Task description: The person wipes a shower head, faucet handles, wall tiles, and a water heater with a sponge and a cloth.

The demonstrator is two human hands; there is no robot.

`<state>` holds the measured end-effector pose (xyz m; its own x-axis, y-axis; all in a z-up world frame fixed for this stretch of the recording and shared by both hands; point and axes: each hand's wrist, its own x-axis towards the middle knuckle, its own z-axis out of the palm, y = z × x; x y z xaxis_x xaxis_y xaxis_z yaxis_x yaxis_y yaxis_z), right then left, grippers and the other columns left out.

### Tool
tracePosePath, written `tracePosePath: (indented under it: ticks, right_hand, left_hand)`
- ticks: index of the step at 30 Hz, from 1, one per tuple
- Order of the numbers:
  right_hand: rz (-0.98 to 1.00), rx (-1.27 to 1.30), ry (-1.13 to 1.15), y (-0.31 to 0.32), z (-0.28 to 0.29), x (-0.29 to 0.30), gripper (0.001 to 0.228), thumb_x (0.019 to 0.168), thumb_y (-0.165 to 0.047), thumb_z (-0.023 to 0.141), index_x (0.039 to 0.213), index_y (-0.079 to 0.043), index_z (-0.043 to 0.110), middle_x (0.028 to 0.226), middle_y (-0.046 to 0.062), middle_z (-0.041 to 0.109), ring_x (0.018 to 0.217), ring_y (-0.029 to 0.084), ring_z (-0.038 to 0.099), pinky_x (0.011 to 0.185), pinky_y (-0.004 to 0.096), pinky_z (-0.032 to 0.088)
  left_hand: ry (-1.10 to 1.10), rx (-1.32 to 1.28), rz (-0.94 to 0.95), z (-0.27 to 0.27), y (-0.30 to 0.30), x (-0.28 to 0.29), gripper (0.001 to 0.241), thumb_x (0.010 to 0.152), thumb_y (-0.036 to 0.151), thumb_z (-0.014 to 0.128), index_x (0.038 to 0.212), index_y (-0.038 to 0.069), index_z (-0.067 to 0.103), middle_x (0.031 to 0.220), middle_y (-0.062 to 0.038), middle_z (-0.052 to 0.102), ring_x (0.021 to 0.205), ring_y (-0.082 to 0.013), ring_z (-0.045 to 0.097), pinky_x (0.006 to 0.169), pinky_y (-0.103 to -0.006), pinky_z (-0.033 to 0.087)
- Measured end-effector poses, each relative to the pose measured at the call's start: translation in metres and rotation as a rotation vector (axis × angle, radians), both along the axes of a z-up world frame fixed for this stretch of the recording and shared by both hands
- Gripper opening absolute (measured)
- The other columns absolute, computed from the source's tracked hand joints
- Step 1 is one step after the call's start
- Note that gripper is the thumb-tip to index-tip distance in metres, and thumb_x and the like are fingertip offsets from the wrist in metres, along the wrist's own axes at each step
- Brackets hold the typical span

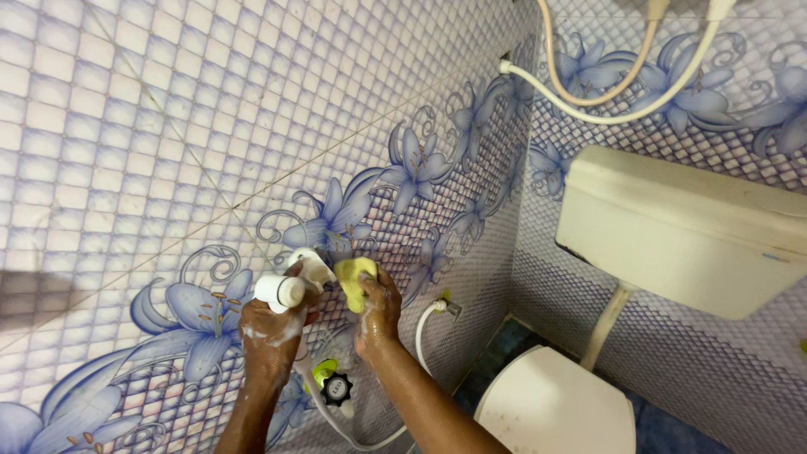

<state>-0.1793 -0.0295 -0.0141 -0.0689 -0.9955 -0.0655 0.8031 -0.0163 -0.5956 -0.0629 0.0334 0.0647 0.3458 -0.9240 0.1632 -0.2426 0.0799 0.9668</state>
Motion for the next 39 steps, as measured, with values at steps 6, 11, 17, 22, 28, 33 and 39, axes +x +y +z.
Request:
tracePosePath:
  ticks: [6,11,17,22,28,33,39]
  right_hand:
    - [0.118,-0.09,0.189,0.017,0.012,-0.003,0.032,0.091,-0.015,0.068,0.12,-0.001,0.071,0.102,0.011,0.075,0.088,0.017,0.071,0.082,0.031,0.06]
    - [0.102,-0.276,0.18,-0.011,0.0,0.0,0.025,0.096,0.0,0.065,0.119,0.005,0.071,0.102,0.012,0.073,0.085,0.019,0.069,0.076,0.032,0.058]
    - [-0.146,-0.381,0.688,0.039,0.013,-0.034,0.026,0.088,0.003,0.07,0.113,-0.002,0.074,0.102,0.007,0.078,0.089,0.016,0.075,0.08,0.028,0.062]
    - [-0.504,-0.678,0.845,0.037,0.018,-0.004,0.024,0.086,0.006,0.071,0.109,0.0,0.075,0.108,0.01,0.069,0.097,0.019,0.071,0.083,0.031,0.06]
    - [-0.444,-0.447,0.383,0.038,0.003,0.029,0.023,0.085,0.008,0.075,0.105,-0.002,0.068,0.103,0.007,0.069,0.093,0.016,0.069,0.082,0.03,0.06]
    - [-0.423,-0.466,0.617,0.036,0.027,0.022,0.022,0.088,0.011,0.069,0.107,0.001,0.073,0.1,0.01,0.075,0.086,0.017,0.07,0.076,0.028,0.059]
    - [-0.525,-0.665,0.834,0.027,0.064,0.02,0.028,0.082,0.013,0.067,0.106,-0.001,0.073,0.103,0.012,0.073,0.094,0.02,0.074,0.082,0.03,0.061]
  left_hand:
    - [-0.235,-0.009,-0.089,-0.004,-0.005,0.009,0.051,0.084,0.015,0.075,0.134,0.019,0.069,0.097,-0.004,0.082,0.081,-0.0125,0.074,0.073,-0.0284,0.06]
    - [-0.205,0.001,-0.172,-0.003,-0.004,0.012,0.053,0.085,0.016,0.074,0.138,0.022,0.067,0.098,-0.002,0.081,0.083,-0.013,0.072,0.075,-0.0295,0.058]
    - [-0.106,-0.001,-0.316,-0.003,-0.002,0.023,0.057,0.084,0.012,0.074,0.14,0.021,0.065,0.099,-0.002,0.08,0.084,-0.012,0.071,0.077,-0.0289,0.058]
    - [-0.088,-0.038,-0.295,0.001,0.004,0.02,0.06,0.083,0.008,0.073,0.141,0.019,0.064,0.1,-0.002,0.079,0.086,-0.0112,0.07,0.079,-0.0283,0.057]
    - [-0.057,-0.055,-0.311,0.007,0.006,0.023,0.063,0.082,0.004,0.072,0.143,0.017,0.062,0.101,-0.001,0.078,0.087,-0.0103,0.069,0.081,-0.0276,0.057]
    - [0.026,-0.049,-0.357,-0.006,-0.002,0.028,0.066,0.081,0.0,0.072,0.144,0.016,0.06,0.102,-0.001,0.077,0.088,-0.0095,0.068,0.083,-0.0271,0.057]
    - [0.066,-0.026,-0.213,-0.023,-0.007,0.026,0.054,0.081,0.001,0.073,0.134,0.011,0.065,0.097,-0.004,0.077,0.084,-0.0112,0.068,0.078,-0.0283,0.056]
